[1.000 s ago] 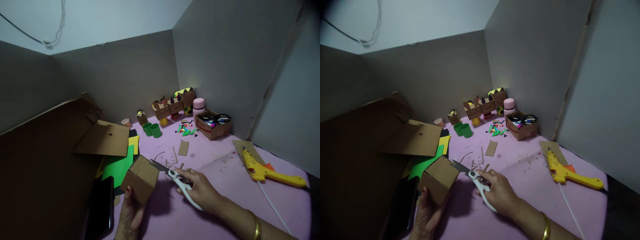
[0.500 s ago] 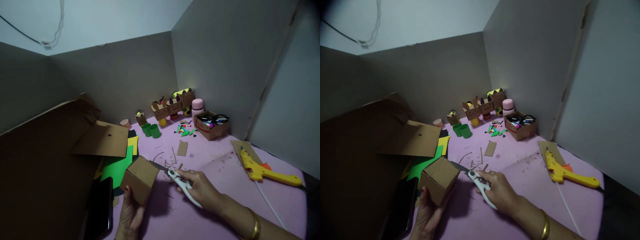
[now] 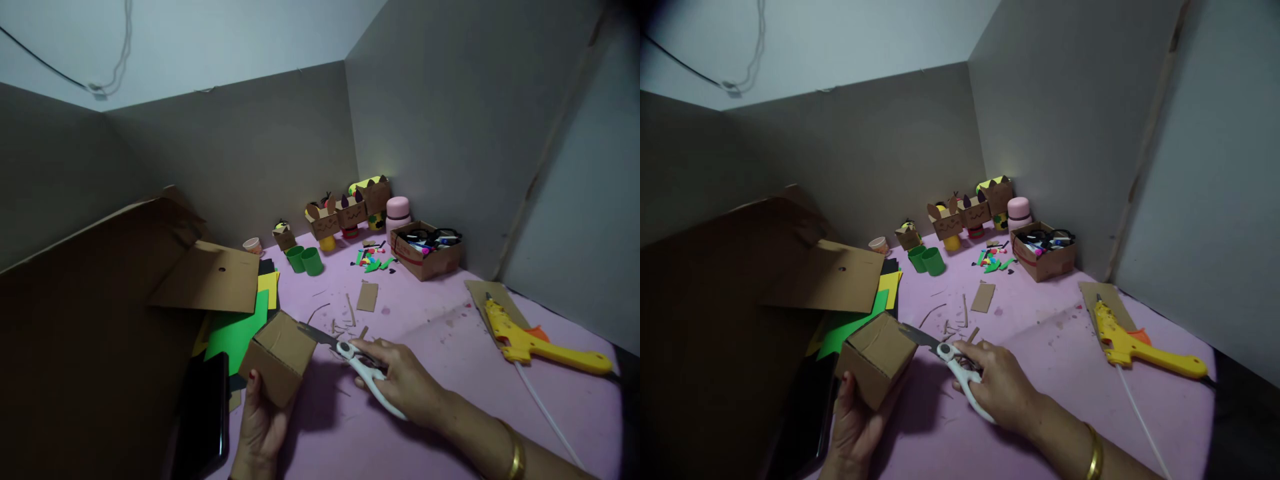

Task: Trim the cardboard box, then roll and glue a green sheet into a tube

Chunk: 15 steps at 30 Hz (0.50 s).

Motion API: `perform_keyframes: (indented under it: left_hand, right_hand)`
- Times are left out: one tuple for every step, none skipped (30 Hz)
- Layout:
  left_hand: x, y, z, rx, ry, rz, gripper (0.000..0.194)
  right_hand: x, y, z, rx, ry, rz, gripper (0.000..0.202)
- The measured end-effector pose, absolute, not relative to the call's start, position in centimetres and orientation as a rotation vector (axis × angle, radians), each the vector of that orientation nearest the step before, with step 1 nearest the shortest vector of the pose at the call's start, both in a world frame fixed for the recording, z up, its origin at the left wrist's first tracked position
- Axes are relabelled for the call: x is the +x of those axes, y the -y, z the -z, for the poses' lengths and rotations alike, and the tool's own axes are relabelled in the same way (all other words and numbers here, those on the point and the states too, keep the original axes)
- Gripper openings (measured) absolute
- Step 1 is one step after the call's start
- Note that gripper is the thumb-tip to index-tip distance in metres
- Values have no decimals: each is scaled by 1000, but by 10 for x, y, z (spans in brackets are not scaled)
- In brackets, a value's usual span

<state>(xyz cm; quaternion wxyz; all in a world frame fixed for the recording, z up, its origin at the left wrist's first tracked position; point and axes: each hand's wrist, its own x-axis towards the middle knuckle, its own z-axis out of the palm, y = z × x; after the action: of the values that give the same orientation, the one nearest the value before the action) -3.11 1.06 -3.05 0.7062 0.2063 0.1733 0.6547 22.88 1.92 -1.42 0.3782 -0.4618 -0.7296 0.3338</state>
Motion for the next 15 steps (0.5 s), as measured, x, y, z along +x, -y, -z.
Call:
perform_keyframes:
  left_hand:
    - [-31,-11,31,454,-405,-1454,41]
    - [-30,-11,31,455,-418,-1459,41]
    - [-30,-12,31,459,-422,-1461,40]
    - [-29,-12,32,469,-414,-1468,40]
    - [-29,-12,32,483,-400,-1466,40]
    - [-28,-13,32,500,-382,-1463,40]
    - [-27,-13,33,518,-363,-1464,41]
    - [-26,-13,33,531,-347,-1458,42]
    - [-26,-13,34,538,-332,-1453,44]
    - [-26,-13,34,540,-320,-1454,45]
    - [-26,-13,35,534,-310,-1454,46]
    - [-26,-13,35,521,-303,-1452,46]
    - [-26,-13,36,507,-300,-1446,47]
    - [-26,-13,36,496,-298,-1442,48]
    - [-26,-13,36,487,-299,-1441,49]
  right_hand:
    - [229,-19,14,-1187,1866,-839,48]
    - [229,-19,13,-1193,1868,-825,47]
    - [229,-19,12,-1196,1870,-814,45]
    - [229,-19,12,-1198,1874,-806,45]
    - [229,-19,11,-1201,1877,-798,44]
    - [229,-18,10,-1204,1882,-790,44]
    - [229,-18,9,-1208,1885,-782,44]
    - [229,-18,9,-1210,1888,-774,43]
    - [229,-18,9,-1211,1891,-768,43]
    - [229,-17,8,-1212,1895,-765,42]
    - [230,-17,9,-1210,1899,-766,40]
    - [230,-17,9,-1206,1902,-770,39]
    - [229,-17,9,-1202,1904,-776,38]
    - [229,-17,9,-1195,1903,-780,38]
    - [229,-17,10,-1186,1898,-783,39]
